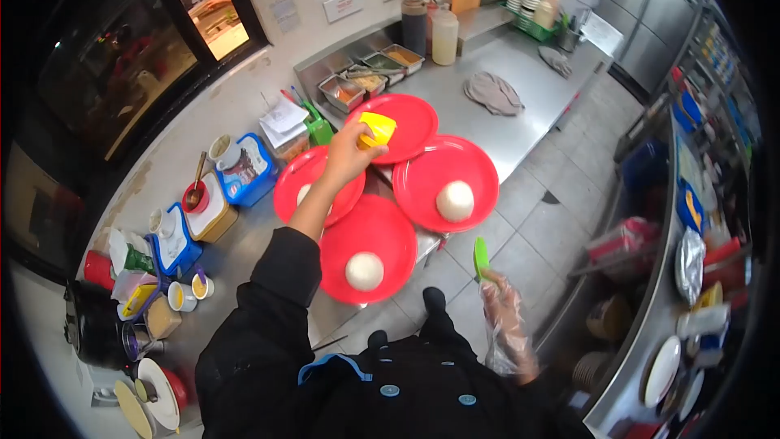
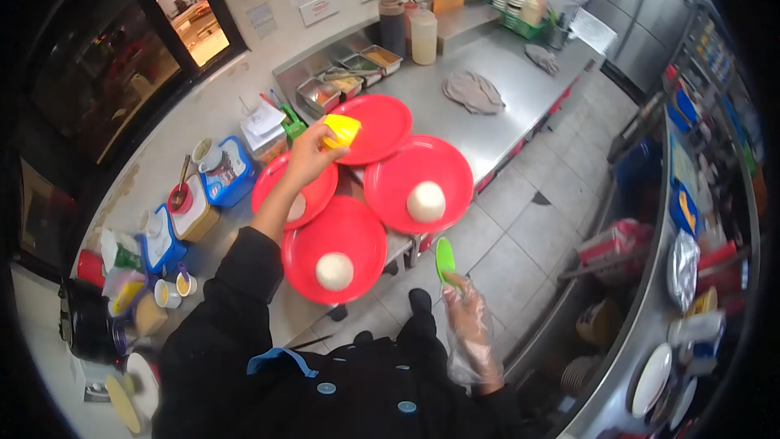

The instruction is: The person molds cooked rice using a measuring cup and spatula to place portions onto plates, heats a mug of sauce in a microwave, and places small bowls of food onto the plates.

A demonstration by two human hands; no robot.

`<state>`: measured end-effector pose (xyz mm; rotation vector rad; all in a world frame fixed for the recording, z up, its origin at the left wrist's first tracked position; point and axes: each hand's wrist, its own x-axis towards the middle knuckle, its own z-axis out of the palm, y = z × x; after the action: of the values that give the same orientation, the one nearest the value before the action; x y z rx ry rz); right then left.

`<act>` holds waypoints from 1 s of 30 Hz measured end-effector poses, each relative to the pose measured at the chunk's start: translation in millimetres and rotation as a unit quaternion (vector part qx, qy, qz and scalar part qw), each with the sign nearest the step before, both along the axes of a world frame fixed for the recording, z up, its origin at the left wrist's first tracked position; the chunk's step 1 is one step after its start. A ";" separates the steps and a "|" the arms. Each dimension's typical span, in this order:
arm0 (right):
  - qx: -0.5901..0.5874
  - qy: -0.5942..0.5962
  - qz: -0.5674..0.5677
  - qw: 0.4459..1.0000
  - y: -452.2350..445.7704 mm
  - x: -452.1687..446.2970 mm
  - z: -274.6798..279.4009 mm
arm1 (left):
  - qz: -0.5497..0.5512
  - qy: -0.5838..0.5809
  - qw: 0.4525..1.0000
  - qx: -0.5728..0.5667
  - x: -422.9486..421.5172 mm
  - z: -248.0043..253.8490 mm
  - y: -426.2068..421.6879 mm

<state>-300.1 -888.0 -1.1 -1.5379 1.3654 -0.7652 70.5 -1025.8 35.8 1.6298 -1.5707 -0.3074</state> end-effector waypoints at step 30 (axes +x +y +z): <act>-0.094 -0.027 0.171 0.981 -214.8 31.6 29.5 | 0.000 -0.213 0.977 0.005 -13.3 2.7 -87.8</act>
<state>-268.5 -1102.9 28.4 -1.8245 0.9737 -0.7281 57.2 -1113.6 38.6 1.7857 -1.8830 0.0415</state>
